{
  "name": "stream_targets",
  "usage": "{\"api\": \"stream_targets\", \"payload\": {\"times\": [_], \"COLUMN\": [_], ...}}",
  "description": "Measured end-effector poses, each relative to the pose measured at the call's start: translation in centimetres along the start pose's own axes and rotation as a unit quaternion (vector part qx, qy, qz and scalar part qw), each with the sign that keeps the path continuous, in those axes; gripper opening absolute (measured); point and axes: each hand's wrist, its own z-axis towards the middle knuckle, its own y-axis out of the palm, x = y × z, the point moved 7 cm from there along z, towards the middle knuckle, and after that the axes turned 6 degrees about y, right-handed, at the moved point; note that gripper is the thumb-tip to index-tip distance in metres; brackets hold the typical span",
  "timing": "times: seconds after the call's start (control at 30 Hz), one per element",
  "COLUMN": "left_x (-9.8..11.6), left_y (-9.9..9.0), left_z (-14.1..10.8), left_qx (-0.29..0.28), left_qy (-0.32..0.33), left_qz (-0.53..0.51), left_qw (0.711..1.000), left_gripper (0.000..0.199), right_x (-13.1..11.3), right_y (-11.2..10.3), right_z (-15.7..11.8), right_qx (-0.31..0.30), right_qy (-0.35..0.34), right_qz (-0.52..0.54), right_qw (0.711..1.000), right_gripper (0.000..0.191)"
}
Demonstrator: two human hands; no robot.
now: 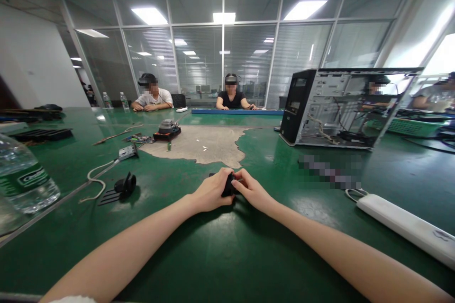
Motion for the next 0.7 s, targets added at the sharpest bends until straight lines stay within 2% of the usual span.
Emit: {"api": "stream_targets", "payload": {"times": [0.13,0.3,0.4,0.6,0.7], "left_x": [-0.1,-0.1,-0.1,-0.2,-0.2], "left_y": [0.1,0.1,0.1,0.2,0.1], "left_z": [0.0,-0.1,0.0,0.0,0.0], "left_qx": [0.003,-0.001,0.000,0.001,0.003], "left_qy": [0.000,0.002,0.005,0.000,0.000], "left_qz": [0.005,0.003,-0.002,0.009,0.005], "left_qw": [1.000,1.000,1.000,1.000,1.000], "left_gripper": [0.056,0.058,0.059,0.059,0.059], "right_x": [-1.2,-0.3,0.3,-0.6,-0.5], "right_y": [0.5,0.0,-0.3,0.3,0.3], "right_z": [-0.6,-0.1,0.2,-0.4,-0.4], "right_qx": [-0.031,0.023,0.034,-0.033,-0.026], "right_qy": [-0.026,-0.019,-0.009,-0.025,-0.020], "right_qz": [0.016,-0.021,-0.025,0.001,0.009], "right_qw": [0.999,0.999,0.999,0.999,0.999], "right_gripper": [0.015,0.014,0.017,0.016,0.015]}}
